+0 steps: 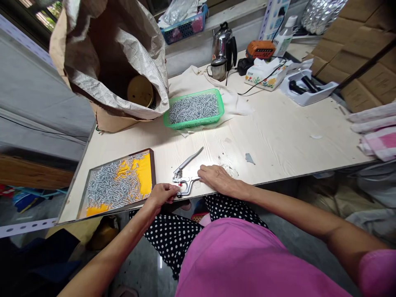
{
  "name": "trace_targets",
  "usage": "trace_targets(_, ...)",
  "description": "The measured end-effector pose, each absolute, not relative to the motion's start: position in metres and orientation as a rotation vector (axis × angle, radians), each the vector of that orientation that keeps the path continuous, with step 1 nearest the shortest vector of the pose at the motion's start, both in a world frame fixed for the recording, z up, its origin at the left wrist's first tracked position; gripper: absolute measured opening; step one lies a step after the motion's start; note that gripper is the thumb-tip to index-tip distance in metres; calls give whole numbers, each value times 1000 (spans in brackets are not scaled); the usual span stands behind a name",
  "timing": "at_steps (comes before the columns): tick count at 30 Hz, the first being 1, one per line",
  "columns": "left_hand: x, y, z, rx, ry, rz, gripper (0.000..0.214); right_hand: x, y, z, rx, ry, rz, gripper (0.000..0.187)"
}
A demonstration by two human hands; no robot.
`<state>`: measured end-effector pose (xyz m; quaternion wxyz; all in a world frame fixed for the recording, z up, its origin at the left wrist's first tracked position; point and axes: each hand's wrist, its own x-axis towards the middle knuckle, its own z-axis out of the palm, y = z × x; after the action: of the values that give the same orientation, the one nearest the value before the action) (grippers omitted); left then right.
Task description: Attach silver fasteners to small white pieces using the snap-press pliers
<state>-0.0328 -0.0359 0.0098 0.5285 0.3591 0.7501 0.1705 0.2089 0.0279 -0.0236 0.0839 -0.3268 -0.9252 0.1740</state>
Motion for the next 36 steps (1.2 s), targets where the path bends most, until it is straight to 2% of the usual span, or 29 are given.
trace_targets(11,-34,-22,21,886,1735,113,46,209,28,-26,-941,-2761,466,9)
trace_targets(19,-31,-21,22,899,1735,95,45,211,24,-30,-879,-2732,414,15)
trace_targets(24,-31,-22,21,896,1751,106,44,216,32,-29,-835,-2753,500,15)
trace_targets(26,-33,-22,20,895,1749,103,45,220,42,-27,-799,-2734,519,34)
trace_targets(28,-34,-22,19,900,1743,101,45,222,56,-25,-789,-2725,500,65)
trace_targets(30,-34,-22,18,904,1741,101,45,222,73,-23,-787,-2771,483,89)
trace_targets(33,-32,-21,20,892,1746,99,45,218,93,-21,-732,-2894,510,100)
trace_targets(36,-30,-22,22,885,1757,104,44,213,101,-17,-670,-2940,512,97)
